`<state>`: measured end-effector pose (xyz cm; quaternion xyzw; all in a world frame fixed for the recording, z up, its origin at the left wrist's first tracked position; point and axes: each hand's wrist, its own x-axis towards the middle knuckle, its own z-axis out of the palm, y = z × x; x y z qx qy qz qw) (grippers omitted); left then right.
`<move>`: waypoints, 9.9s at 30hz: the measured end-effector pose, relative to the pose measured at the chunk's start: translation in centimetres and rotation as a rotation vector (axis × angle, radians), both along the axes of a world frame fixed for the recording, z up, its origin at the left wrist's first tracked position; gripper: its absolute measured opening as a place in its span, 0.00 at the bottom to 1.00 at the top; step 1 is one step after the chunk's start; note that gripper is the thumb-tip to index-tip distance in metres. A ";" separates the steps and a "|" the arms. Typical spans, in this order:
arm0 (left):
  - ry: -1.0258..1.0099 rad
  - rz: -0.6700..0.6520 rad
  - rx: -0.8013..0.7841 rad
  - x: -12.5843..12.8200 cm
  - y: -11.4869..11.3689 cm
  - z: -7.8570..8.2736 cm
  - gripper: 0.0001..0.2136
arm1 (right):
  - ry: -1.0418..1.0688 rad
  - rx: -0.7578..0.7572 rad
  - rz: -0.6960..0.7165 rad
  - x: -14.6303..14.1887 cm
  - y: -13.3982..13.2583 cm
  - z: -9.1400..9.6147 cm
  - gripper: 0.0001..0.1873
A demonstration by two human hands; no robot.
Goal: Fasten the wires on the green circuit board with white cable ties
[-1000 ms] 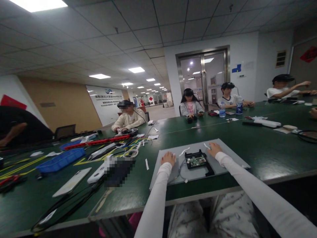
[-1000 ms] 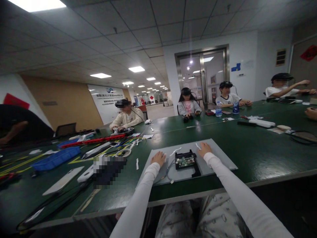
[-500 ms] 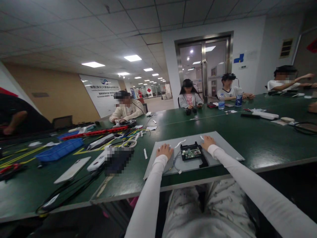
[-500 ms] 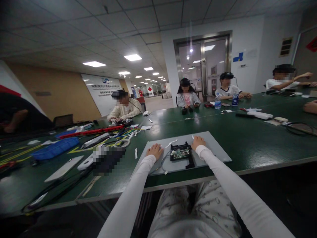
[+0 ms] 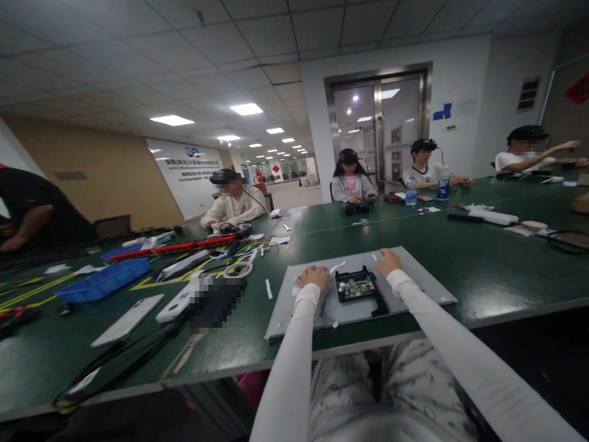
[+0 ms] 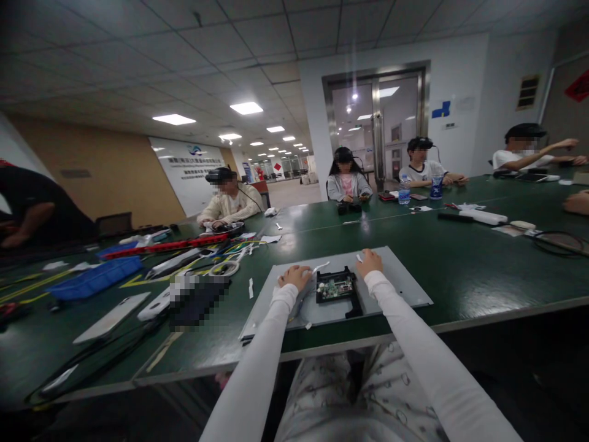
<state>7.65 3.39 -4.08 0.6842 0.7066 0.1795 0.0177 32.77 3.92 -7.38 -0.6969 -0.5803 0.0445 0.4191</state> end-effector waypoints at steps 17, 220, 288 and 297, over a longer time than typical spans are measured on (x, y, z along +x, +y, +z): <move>-0.081 -0.003 0.045 1.6 0.0 0.2 0.09 | 0.269 0.322 0.267 -3.9 -3.4 2.1 0.15; -0.250 -0.406 0.336 -0.6 -3.2 -0.2 0.05 | 0.093 -0.201 0.531 -5.1 -1.3 1.6 0.12; -0.018 -0.405 0.152 -0.2 -4.0 0.2 0.08 | -0.211 -0.255 0.632 -5.1 -1.0 1.0 0.20; -0.007 -0.398 0.143 -0.2 -4.0 0.2 0.08 | -0.208 -0.266 0.624 -5.1 -1.0 1.1 0.21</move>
